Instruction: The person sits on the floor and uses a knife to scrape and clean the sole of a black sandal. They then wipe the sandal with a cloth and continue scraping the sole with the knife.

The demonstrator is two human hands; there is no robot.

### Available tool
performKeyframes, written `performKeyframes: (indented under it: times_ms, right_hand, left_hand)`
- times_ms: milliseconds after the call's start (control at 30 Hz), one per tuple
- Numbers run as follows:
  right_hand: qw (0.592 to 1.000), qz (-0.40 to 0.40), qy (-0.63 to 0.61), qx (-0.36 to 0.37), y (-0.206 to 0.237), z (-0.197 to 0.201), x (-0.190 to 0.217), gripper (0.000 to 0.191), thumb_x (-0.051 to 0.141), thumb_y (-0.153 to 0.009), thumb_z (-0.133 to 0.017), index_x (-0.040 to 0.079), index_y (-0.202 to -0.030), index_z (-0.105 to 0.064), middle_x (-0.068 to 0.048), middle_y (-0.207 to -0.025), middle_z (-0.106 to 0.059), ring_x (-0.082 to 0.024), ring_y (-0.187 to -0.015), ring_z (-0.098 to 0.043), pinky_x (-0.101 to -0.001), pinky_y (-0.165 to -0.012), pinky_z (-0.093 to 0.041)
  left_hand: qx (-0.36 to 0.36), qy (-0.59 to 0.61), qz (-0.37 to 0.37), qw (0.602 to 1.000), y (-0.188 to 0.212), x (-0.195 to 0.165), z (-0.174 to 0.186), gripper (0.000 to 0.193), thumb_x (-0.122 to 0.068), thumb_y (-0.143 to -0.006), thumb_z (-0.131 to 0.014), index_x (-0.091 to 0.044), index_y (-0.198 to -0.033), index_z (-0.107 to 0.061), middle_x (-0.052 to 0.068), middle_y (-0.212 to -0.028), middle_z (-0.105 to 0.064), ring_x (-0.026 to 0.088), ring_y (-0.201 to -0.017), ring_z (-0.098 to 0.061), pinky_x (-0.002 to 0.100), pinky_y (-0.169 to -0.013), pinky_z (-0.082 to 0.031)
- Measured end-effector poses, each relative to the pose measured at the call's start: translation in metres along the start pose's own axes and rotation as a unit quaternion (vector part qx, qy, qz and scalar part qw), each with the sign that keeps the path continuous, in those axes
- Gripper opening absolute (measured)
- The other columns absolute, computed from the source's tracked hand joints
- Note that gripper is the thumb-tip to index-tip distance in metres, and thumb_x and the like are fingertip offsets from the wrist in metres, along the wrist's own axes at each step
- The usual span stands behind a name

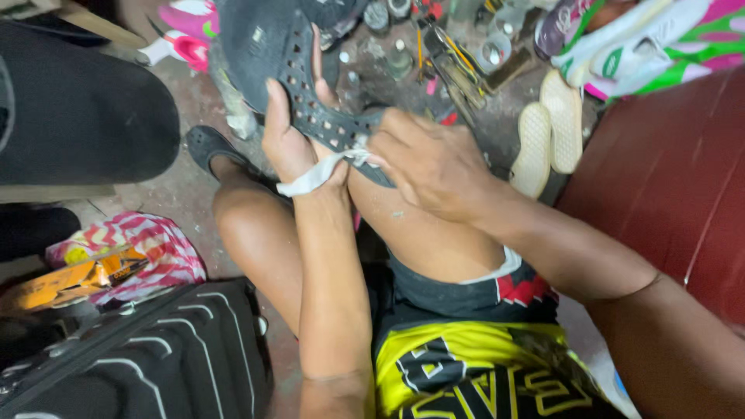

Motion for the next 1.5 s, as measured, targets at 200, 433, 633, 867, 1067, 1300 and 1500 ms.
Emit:
performKeyframes:
  times_ms: [200, 433, 633, 867, 1067, 1300, 1500]
  right_hand:
    - [0.999, 0.005, -0.028, 0.032, 0.018, 0.021, -0.02, 0.008, 0.014, -0.097, -0.071, 0.007, -0.1, -0.067, -0.011, -0.092, -0.059, -0.033, -0.083, -0.064, -0.0447, -0.069, -0.048]
    - [0.984, -0.076, -0.157, -0.036, 0.038, -0.019, -0.053, 0.01, 0.009, -0.098, -0.072, 0.004, -0.105, -0.067, -0.012, -0.099, -0.062, -0.032, -0.089, -0.065, -0.0386, -0.075, -0.051]
    - [0.942, -0.199, -0.271, 0.006, 0.113, -0.045, -0.183, 0.007, 0.006, -0.1, -0.068, 0.003, -0.106, -0.068, -0.009, -0.098, -0.069, -0.019, -0.092, -0.067, -0.0326, -0.08, -0.05]
    - [0.762, -0.473, -0.392, 0.204, 0.216, -0.19, -0.277, 0.027, 0.018, -0.09, -0.072, 0.006, -0.113, -0.071, -0.017, -0.096, -0.07, -0.028, -0.079, -0.062, -0.0386, -0.069, -0.049]
    - [0.858, -0.457, -0.1, 0.213, 0.215, -0.219, -0.32, 0.054, 0.038, -0.097, -0.074, 0.002, -0.136, -0.064, -0.021, -0.137, -0.067, -0.036, -0.128, -0.064, -0.0427, -0.109, -0.049]
    - [0.846, -0.468, 0.094, 0.239, 0.196, -0.235, -0.329, 0.047, 0.033, -0.089, -0.077, 0.001, -0.121, -0.066, -0.027, -0.121, -0.066, -0.045, -0.114, -0.063, -0.0518, -0.096, -0.051]
    - [0.849, -0.478, 0.126, 0.188, 0.184, -0.255, -0.331, 0.047, 0.025, -0.077, -0.084, 0.002, -0.114, -0.066, -0.025, -0.113, -0.068, -0.045, -0.103, -0.067, -0.0529, -0.083, -0.053]
  left_hand:
    - [-0.021, -0.084, -0.03, 0.996, -0.005, -0.012, 0.011, 0.052, -0.022, -0.113, -0.049, 0.012, -0.151, -0.041, 0.024, -0.155, -0.05, 0.03, -0.139, -0.057, 0.034, -0.099, -0.058]
    - [-0.046, -0.094, -0.005, 0.994, 0.006, -0.012, 0.041, 0.043, -0.024, -0.115, -0.052, 0.007, -0.146, -0.049, 0.02, -0.145, -0.059, 0.033, -0.136, -0.059, 0.043, -0.108, -0.056]
    - [-0.033, -0.141, 0.028, 0.989, 0.034, -0.038, 0.009, 0.052, -0.037, -0.116, -0.046, -0.001, -0.153, -0.048, 0.019, -0.151, -0.053, 0.03, -0.145, -0.049, 0.047, -0.114, -0.051]
    - [-0.1, -0.016, 0.063, 0.993, 0.077, -0.033, -0.028, 0.057, -0.048, -0.121, -0.035, -0.003, -0.155, -0.043, 0.023, -0.153, -0.049, 0.04, -0.148, -0.047, 0.057, -0.112, -0.05]
    - [-0.15, -0.159, 0.026, 0.975, 0.09, -0.019, -0.029, 0.049, -0.021, -0.113, -0.051, -0.001, -0.158, -0.045, 0.019, -0.154, -0.054, 0.039, -0.14, -0.056, 0.06, -0.107, -0.05]
    - [-0.28, -0.405, -0.042, 0.869, 0.083, -0.035, 0.007, 0.037, 0.004, -0.095, -0.068, 0.003, -0.131, -0.059, 0.011, -0.123, -0.069, 0.02, -0.112, -0.067, 0.038, -0.104, -0.052]
    - [-0.261, -0.501, -0.038, 0.824, 0.073, -0.054, 0.021, 0.031, 0.001, -0.096, -0.072, 0.001, -0.126, -0.063, 0.005, -0.116, -0.071, 0.012, -0.105, -0.065, 0.031, -0.101, -0.05]
Point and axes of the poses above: each hand's wrist, its own y-axis away from the middle knuckle, its own z-axis out of the back of the hand, x = y × z, the point moved 5 cm from there along -y, towards the middle knuckle
